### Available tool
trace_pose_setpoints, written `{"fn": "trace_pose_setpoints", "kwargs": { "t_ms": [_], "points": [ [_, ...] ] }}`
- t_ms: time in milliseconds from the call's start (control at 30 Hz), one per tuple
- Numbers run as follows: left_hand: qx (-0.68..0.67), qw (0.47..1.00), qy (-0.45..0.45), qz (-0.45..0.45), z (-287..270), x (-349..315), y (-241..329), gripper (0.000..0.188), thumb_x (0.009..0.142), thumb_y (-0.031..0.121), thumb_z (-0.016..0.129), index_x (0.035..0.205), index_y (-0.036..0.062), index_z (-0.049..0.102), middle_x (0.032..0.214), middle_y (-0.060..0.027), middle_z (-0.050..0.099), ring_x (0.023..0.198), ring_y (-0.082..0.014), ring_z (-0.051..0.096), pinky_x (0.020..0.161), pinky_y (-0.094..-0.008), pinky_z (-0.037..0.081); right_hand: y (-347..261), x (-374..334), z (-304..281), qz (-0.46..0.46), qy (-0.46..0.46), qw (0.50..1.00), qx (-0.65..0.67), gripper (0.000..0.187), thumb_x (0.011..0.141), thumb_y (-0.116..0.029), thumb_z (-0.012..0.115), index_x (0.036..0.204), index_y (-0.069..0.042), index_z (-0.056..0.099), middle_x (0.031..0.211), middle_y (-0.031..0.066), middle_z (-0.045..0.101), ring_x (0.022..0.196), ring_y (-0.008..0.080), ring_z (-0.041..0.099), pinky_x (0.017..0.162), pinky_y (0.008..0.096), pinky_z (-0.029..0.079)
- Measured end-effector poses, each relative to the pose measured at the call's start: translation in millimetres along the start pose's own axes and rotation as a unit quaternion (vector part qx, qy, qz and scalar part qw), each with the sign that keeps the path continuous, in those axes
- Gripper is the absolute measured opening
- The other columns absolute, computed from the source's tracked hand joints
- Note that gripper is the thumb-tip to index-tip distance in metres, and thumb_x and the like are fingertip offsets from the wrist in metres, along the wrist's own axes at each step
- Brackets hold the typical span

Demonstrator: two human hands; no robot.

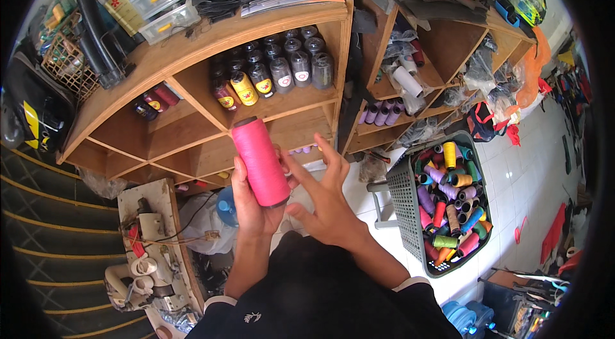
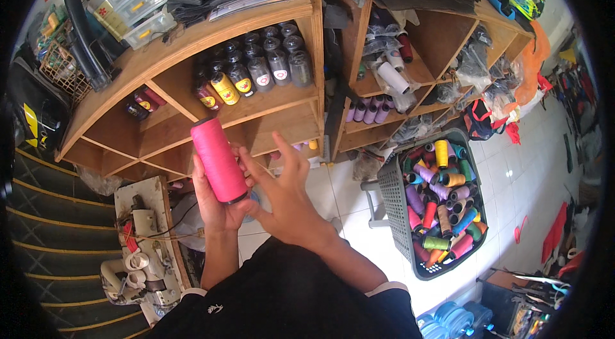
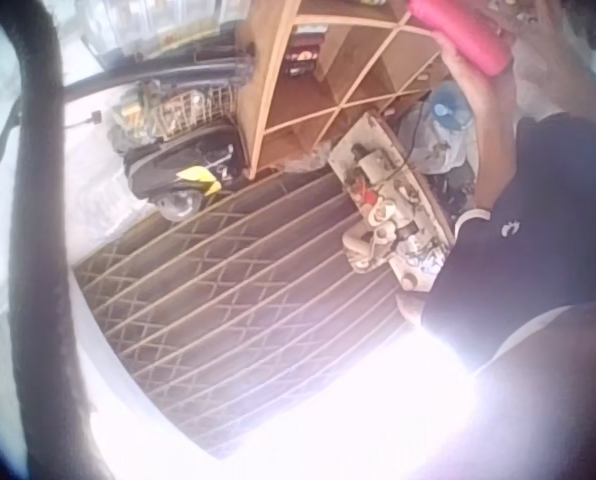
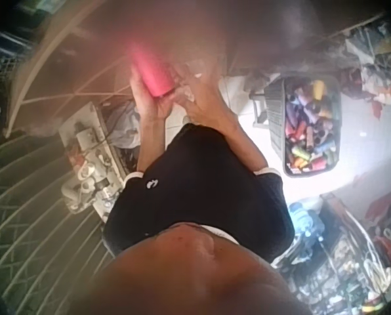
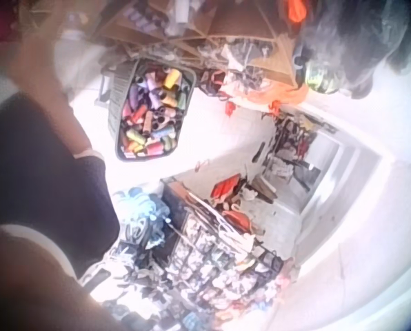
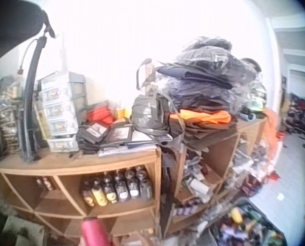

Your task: The person picks up thread spools from a basket, rotates them in hand, and places them on a wooden shelf. The person handles spools of various colors one at a time and arranges them on the shelf.

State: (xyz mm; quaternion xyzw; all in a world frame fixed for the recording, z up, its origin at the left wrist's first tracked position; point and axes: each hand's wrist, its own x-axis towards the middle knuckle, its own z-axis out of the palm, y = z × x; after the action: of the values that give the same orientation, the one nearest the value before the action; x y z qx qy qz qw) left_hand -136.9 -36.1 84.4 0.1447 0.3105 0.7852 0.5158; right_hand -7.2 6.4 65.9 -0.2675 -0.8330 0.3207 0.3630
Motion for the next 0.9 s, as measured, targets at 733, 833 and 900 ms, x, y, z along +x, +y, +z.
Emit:
{"fn": "trace_pose_setpoints", "kwargs": {
  "t_ms": [733,833,900],
  "points": [
    [0.035,0.998,-0.051,0.033,-9.9,0.5,-5.4,0.052,0.099,0.05,0.039,0.127,0.0071,0.044,0.108,-0.0083,0.054,0.096,-0.0198,0.055,0.079,-0.0365,0.047,-23.9,14.4,-2.4,0.025,0.174,0.972,0.156,0.035,0.074,-0.006,0.078,0.108,-0.004,0.068,0.103,0.0119,0.06,0.097,0.023,0.058,0.085,0.0316,0.045],
    [0.087,0.991,-0.065,0.08,-12.3,0.8,-10.8,0.053,0.099,0.049,0.039,0.132,0.007,0.041,0.112,-0.0107,0.055,0.1,-0.0205,0.055,0.085,-0.037,0.046,-27.2,17.8,0.4,0.014,0.211,0.971,0.11,0.026,0.074,-0.003,0.078,0.099,-0.004,0.071,0.092,0.0089,0.062,0.088,0.0198,0.059,0.08,0.0298,0.046],
    [0.128,0.981,-0.089,0.114,-11.7,1.3,-10.7,0.054,0.099,0.048,0.039,0.134,0.0067,0.039,0.113,-0.0124,0.055,0.101,-0.0208,0.055,0.087,-0.0367,0.046,-29.1,18.6,-0.9,0.021,0.213,0.97,0.118,0.023,0.074,-0.003,0.078,0.096,-0.004,0.072,0.09,0.0081,0.061,0.086,0.0189,0.058,0.077,0.0292,0.045]
  ]
}}
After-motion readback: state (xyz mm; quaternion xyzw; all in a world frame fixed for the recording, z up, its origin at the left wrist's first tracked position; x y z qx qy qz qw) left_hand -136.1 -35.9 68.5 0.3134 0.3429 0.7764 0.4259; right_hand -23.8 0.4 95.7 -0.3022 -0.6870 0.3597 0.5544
